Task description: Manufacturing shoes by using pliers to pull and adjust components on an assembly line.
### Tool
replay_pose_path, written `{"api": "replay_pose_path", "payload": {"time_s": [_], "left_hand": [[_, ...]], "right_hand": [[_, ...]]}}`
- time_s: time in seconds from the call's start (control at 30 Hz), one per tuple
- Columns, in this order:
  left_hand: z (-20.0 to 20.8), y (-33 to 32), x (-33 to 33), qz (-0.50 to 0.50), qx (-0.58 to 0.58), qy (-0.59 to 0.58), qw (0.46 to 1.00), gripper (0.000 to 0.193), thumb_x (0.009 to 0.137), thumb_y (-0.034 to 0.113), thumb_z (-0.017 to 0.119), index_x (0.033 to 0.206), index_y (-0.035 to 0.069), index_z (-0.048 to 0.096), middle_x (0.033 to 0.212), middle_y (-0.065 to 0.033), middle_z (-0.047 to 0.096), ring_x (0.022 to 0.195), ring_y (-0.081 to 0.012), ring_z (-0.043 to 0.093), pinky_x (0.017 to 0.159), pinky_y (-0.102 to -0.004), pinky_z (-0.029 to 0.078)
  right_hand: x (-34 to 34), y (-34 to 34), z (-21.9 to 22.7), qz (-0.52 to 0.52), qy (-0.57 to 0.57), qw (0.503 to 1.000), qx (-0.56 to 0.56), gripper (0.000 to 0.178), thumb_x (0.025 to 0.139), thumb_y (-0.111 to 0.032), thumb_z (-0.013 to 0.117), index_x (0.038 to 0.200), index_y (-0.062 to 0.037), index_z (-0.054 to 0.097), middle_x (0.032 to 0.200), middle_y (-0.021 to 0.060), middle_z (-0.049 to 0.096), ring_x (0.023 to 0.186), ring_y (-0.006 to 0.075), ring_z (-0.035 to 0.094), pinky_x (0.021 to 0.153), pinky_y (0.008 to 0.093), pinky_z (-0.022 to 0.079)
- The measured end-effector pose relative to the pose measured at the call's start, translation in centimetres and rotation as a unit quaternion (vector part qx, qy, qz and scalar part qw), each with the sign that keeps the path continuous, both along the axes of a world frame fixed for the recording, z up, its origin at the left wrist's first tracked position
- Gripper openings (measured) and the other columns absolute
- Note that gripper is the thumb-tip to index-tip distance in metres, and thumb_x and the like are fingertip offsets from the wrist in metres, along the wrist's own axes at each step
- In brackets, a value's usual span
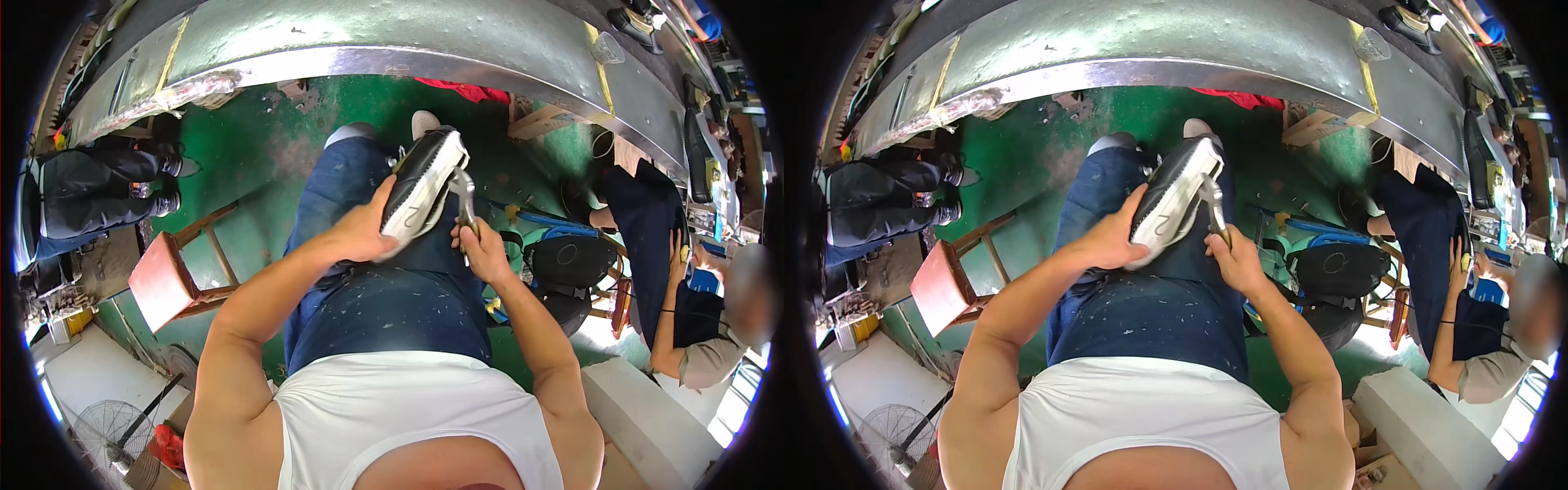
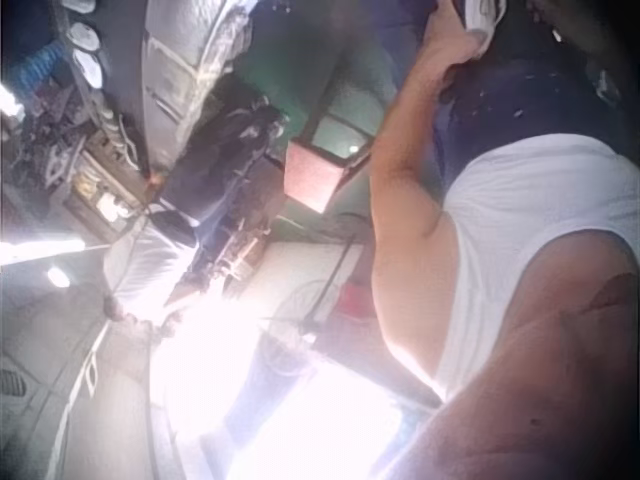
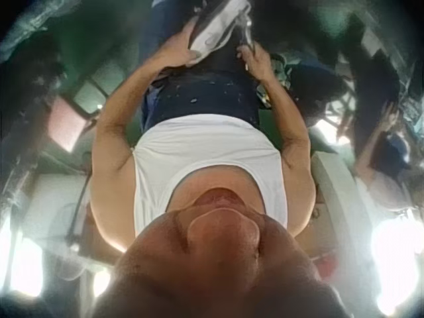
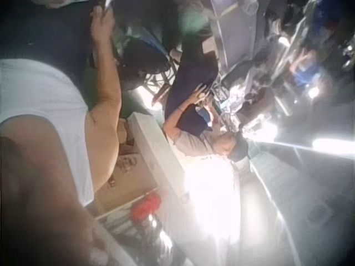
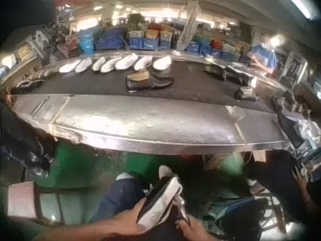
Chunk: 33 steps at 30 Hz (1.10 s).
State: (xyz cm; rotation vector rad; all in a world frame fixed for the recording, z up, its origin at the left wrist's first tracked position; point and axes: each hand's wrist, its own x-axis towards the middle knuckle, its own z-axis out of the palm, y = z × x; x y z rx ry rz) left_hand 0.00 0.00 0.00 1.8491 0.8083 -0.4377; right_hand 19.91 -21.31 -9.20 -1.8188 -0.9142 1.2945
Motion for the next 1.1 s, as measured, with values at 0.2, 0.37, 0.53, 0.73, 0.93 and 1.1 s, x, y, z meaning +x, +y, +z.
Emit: {"api": "replay_pose_path", "payload": {"time_s": [0.2, 0.37, 0.53, 0.73, 0.93, 1.1], "left_hand": [[7.8, 4.8, 1.0, 0.088, 0.128, -0.299, 0.942, 0.075, 0.074, -0.002, 0.079, 0.139, 0.005, 0.044, 0.117, -0.0187, 0.068, 0.100, -0.0251, 0.070, 0.087, -0.0354, 0.056], [8.1, 5.5, 6.9, 0.184, -0.013, -0.410, 0.893, 0.050, 0.079, 0.013, 0.085, 0.118, -0.001, 0.059, 0.096, -0.0085, 0.070, 0.083, -0.0113, 0.065, 0.074, -0.0299, 0.055], [-6.9, 6.5, 9.6, 0.241, -0.183, -0.123, 0.945, 0.063, 0.095, 0.055, 0.061, 0.119, -0.004, 0.065, 0.103, -0.0134, 0.071, 0.087, -0.0197, 0.067, 0.078, -0.0387, 0.055], [-11.0, 1.1, 6.1, 0.370, -0.362, -0.136, 0.845, 0.053, 0.105, 0.049, 0.045, 0.120, 0.002, 0.064, 0.108, -0.0130, 0.070, 0.092, -0.0201, 0.067, 0.081, -0.0365, 0.054], [-13.1, -0.6, 5.4, 0.330, -0.158, -0.186, 0.912, 0.049, 0.109, 0.040, 0.034, 0.125, 0.001, 0.059, 0.107, -0.0091, 0.067, 0.093, -0.0161, 0.062, 0.089, -0.0309, 0.049], [-13.1, -0.6, 3.3, 0.342, -0.261, -0.170, 0.886, 0.056, 0.109, 0.040, 0.036, 0.142, -0.004, 0.046, 0.132, -0.0175, 0.058, 0.121, -0.0221, 0.054, 0.107, -0.0329, 0.039]], "right_hand": [[-0.8, -1.4, 0.8, -0.185, 0.101, 0.973, 0.096, 0.034, 0.101, -0.022, 0.054, 0.124, 0.0037, 0.053, 0.093, 0.0047, 0.065, 0.079, 0.0089, 0.059, 0.069, 0.0243, 0.048], [-1.1, -0.7, 0.6, -0.215, 0.098, 0.966, 0.103, 0.030, 0.102, -0.019, 0.054, 0.122, 0.0025, 0.056, 0.091, 0.0038, 0.065, 0.075, 0.0075, 0.055, 0.067, 0.0227, 0.046], [1.1, 0.0, 4.6, -0.080, 0.000, 0.996, 0.027, 0.033, 0.099, -0.018, 0.057, 0.122, 0.0056, 0.057, 0.100, 0.0114, 0.069, 0.086, 0.0170, 0.065, 0.077, 0.0298, 0.051], [2.5, 1.3, 7.6, 0.135, -0.211, 0.968, 0.017, 0.049, 0.094, -0.015, 0.060, 0.134, 0.0098, 0.049, 0.122, 0.0273, 0.063, 0.111, 0.0426, 0.062, 0.097, 0.0448, 0.048], [2.6, 6.1, 11.9, 0.206, -0.304, 0.929, -0.031, 0.038, 0.093, -0.019, 0.061, 0.118, 0.0104, 0.058, 0.111, 0.0303, 0.065, 0.099, 0.0439, 0.065, 0.090, 0.0488, 0.050], [4.1, 9.9, 11.5, 0.299, -0.148, 0.930, -0.153, 0.027, 0.093, -0.026, 0.062, 0.090, 0.0009, 0.060, 0.080, 0.0213, 0.066, 0.079, 0.0397, 0.066, 0.071, 0.0465, 0.049]]}}
